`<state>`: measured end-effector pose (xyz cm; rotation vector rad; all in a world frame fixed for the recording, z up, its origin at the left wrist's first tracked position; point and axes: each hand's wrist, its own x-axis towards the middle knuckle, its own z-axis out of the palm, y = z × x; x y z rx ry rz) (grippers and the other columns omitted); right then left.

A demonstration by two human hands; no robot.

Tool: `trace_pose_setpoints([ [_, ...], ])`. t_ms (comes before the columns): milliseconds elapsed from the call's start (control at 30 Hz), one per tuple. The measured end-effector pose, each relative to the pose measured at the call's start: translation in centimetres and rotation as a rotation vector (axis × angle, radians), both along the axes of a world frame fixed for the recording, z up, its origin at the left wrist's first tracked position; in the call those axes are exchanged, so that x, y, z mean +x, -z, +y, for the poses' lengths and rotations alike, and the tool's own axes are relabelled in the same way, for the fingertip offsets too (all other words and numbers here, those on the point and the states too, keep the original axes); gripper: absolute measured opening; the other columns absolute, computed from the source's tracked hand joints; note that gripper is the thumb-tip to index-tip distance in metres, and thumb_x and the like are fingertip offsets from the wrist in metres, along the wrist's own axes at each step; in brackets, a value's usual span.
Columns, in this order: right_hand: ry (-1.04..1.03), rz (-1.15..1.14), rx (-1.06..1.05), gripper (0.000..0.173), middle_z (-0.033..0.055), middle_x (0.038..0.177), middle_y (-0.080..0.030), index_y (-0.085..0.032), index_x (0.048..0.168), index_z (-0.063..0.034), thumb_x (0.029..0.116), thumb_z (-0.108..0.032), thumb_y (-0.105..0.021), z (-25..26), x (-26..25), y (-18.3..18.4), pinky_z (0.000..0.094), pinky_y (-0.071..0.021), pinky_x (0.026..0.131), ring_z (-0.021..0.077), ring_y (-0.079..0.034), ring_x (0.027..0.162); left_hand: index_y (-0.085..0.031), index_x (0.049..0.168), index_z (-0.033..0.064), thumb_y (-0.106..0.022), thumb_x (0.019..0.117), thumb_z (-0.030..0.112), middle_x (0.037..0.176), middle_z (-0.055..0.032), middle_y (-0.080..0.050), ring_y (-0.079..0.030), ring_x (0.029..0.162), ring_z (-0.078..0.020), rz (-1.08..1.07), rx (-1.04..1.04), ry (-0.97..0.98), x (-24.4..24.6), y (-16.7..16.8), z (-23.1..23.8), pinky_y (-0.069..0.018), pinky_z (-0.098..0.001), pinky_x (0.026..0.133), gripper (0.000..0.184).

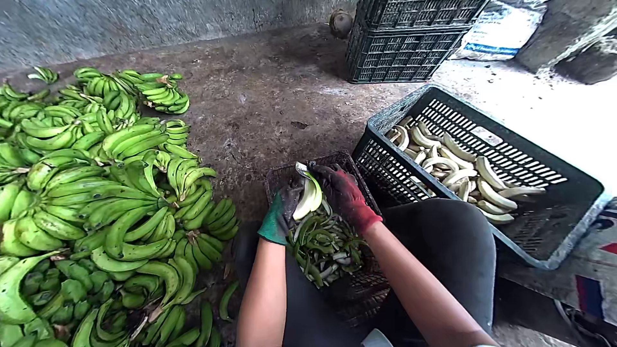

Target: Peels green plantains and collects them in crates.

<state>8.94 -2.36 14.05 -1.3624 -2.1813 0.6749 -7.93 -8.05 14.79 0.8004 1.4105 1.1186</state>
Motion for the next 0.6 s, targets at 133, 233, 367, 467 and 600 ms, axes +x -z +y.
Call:
trace_pose_setpoints([
  [133,-0.024,0.069,-0.02,0.036,0.0158,0.124,-0.069,-0.066,0.136,-0.0134,0.1017,-0.011,-0.055,1.1,0.8,1.6,0.0554,-0.0503,0.097,0.0347,-0.065,0.112,-0.057,0.124,-0.0022,-0.046,0.1068,0.009,0.099,-0.007,-0.063,-0.059,0.084,-0.0069,-0.034,-0.007,0.104,-0.6,-0.6,-0.7,-0.0513,-0.0224,0.076,0.023],
  [233,0.027,0.183,-0.058,0.034,0.0159,0.13,-0.067,-0.063,0.136,-0.0081,0.1052,-0.011,-0.05,1.5,2.1,2.5,0.0518,-0.0484,0.104,0.0309,-0.063,0.119,-0.056,0.127,-0.0034,-0.045,0.1064,0.008,0.105,-0.0075,-0.064,-0.061,0.091,-0.006,-0.005,0.085,0.138,0.0,0.7,-1.1,-0.0529,-0.0223,0.083,0.026],
  [367,0.078,0.207,0.002,0.038,0.018,0.121,-0.068,-0.062,0.138,-0.0088,0.1015,-0.013,-0.054,-2.5,1.8,1.1,0.0553,-0.0536,0.092,0.0332,-0.066,0.108,-0.059,0.126,0.0038,-0.045,0.1087,0.022,0.1,-0.0073,-0.065,-0.061,0.085,-0.0105,-0.174,0.149,-0.175,1.0,1.8,0.0,-0.0538,-0.0275,0.075,0.029],
  [467,0.093,0.096,0.161,0.038,0.0233,0.121,-0.067,-0.073,0.128,-0.0205,0.0936,-0.019,-0.057,-6.4,0.7,2.0,0.0676,-0.0464,0.093,0.0476,-0.062,0.112,-0.057,0.123,0.0065,-0.033,0.1116,0.027,0.095,-0.0062,-0.064,-0.064,0.082,-0.0134,-0.506,0.259,-0.35,1.5,1.6,0.7,-0.0561,-0.0311,0.073,0.033],
  [600,0.108,0.001,0.185,0.035,0.0225,0.116,-0.068,-0.072,0.129,-0.0202,0.0979,-0.023,-0.057,-5.5,0.6,1.7,0.0674,-0.0478,0.09,0.0458,-0.064,0.109,-0.062,0.106,0.0088,-0.035,0.1105,0.029,0.08,-0.0027,-0.064,-0.064,0.07,-0.0109,-0.61,0.14,-0.18,1.5,1.2,-0.5,-0.056,-0.027,0.063,0.034],
])
